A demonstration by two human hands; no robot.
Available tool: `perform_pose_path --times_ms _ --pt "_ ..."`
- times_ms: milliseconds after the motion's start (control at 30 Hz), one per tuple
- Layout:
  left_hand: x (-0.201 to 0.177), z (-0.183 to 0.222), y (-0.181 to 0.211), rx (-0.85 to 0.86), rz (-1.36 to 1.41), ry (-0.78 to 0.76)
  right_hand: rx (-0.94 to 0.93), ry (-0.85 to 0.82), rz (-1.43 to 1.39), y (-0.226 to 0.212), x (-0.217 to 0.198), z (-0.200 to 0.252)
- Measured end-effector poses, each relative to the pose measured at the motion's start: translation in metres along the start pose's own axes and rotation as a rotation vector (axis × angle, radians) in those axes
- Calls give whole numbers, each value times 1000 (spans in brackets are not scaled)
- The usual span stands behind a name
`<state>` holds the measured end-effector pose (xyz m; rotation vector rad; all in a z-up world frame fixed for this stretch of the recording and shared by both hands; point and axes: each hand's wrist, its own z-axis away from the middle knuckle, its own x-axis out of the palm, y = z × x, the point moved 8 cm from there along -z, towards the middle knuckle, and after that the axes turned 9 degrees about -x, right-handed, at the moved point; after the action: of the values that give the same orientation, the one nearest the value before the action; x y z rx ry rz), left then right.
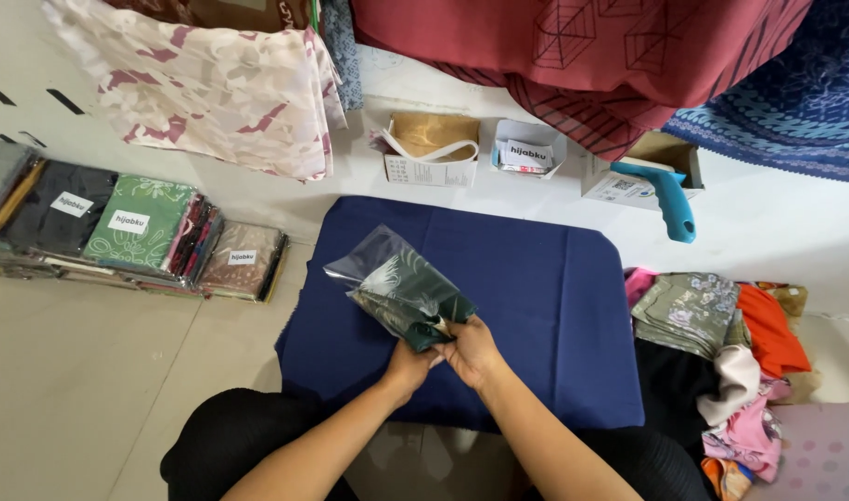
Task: Folding a green patterned cloth, cleaning it with a lint roller, and sealing it inside a plastic bag.
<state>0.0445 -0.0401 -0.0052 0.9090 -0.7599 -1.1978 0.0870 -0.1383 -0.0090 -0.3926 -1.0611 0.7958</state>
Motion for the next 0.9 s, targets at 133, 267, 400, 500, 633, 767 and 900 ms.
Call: perform_pose_path --times_ms 133,267,400,500,633,767,900 --pt "5 0 -2 -24 -13 -21 -50 -5 24 -6 3 -1" --pt "8 11 13 -99 156 -15 -57 -3 23 -14 13 9" --pt "-7 23 8 -320 682 59 -70 89 163 11 -46 -36" --pt "-5 -2 -28 -326 698 45 -27 178 0 2 -19 0" --pt "-5 -2 -28 -300 613 83 -9 168 -11 -9 5 18" --pt "-1 4 -20 -187 500 5 49 94 102 -5 8 9" --pt "5 3 -18 -145 434 12 17 31 27 6 14 -3"
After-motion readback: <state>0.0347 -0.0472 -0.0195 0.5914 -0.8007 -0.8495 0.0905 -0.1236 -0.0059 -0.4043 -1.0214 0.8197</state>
